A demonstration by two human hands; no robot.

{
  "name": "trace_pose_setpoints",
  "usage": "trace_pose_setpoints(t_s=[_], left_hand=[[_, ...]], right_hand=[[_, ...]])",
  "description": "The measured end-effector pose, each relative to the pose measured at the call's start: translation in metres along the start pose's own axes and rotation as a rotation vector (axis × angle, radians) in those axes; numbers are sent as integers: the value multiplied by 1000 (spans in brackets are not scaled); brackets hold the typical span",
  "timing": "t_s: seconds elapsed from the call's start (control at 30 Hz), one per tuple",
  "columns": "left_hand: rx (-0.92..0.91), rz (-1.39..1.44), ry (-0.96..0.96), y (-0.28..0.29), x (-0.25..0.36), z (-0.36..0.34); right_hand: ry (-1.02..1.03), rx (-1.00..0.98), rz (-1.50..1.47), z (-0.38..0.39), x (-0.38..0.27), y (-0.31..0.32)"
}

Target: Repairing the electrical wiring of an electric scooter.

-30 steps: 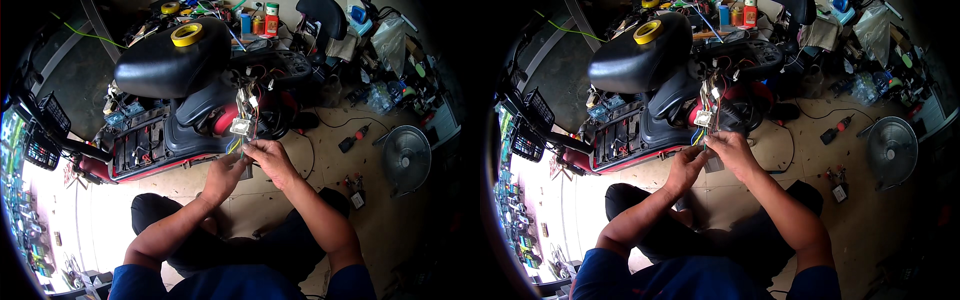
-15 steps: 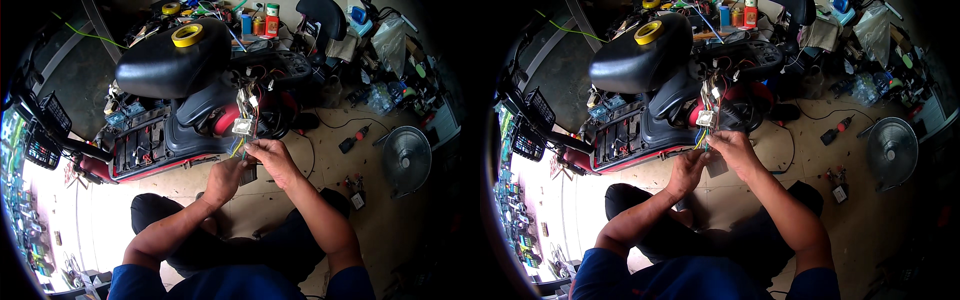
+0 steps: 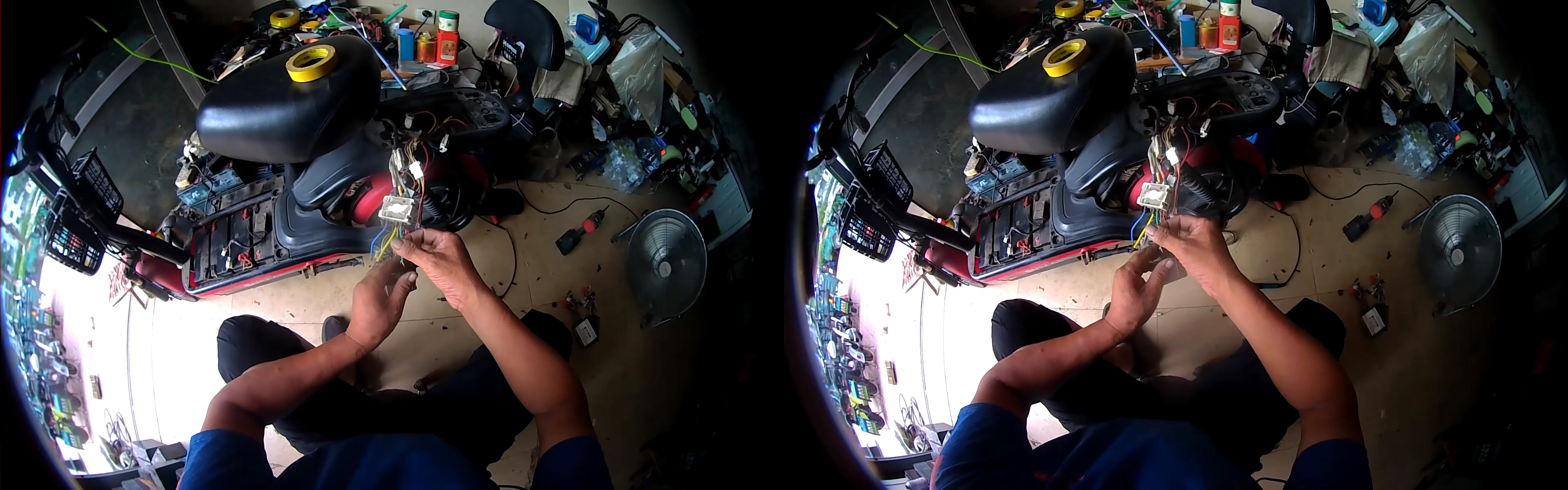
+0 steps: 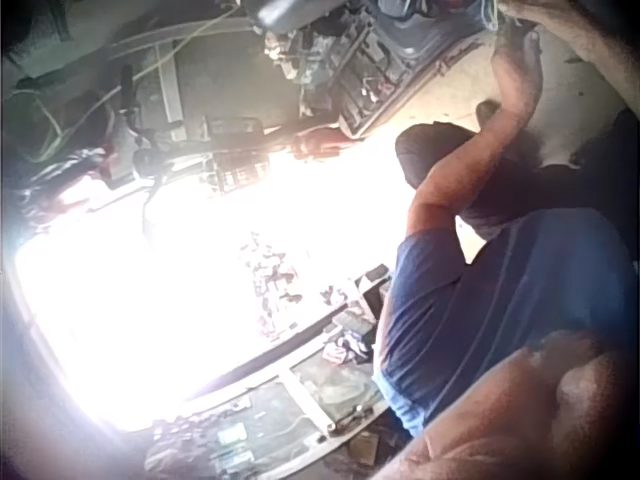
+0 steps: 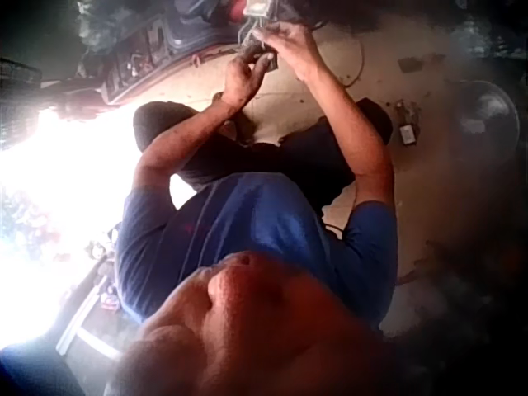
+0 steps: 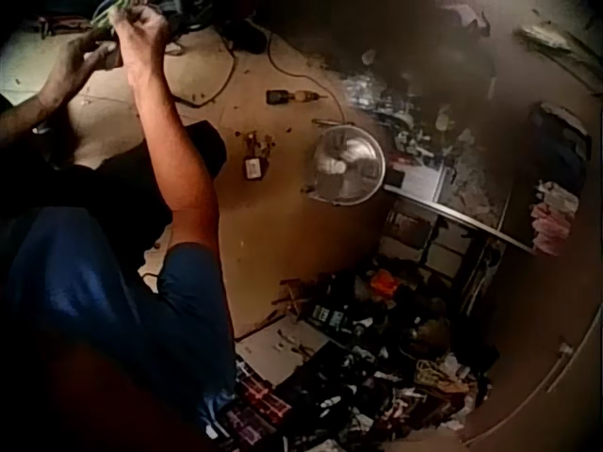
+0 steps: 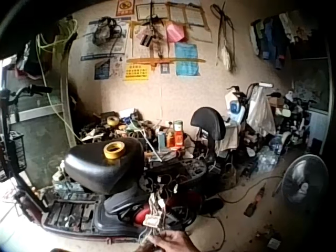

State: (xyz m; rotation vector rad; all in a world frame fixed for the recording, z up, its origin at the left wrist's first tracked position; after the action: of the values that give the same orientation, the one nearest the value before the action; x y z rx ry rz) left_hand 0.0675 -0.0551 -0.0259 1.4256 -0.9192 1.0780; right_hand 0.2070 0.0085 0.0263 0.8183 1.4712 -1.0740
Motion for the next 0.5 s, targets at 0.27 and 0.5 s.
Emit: trace_pose_setpoints(t_s=[0.27, 0.5], left_hand=[[180, -167, -166, -9, 14, -5], [168, -472, -192, -17, -21, -12]], right_hand=[[33, 41, -15, -10, 16, -4], [95, 120, 45, -20, 36, -14]])
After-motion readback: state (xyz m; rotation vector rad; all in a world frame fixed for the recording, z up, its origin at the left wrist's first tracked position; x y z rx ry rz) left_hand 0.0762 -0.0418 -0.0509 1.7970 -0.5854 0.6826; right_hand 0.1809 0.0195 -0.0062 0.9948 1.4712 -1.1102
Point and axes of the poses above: each hand's wrist, its own z-axis away from the middle knuckle, its own y-axis out of the back of the hand, x = y × z, the point moved 2 cm from there along -z, towards the middle knuckle, and after that the axes turned 11 degrees about y, right-handed, at the moved point
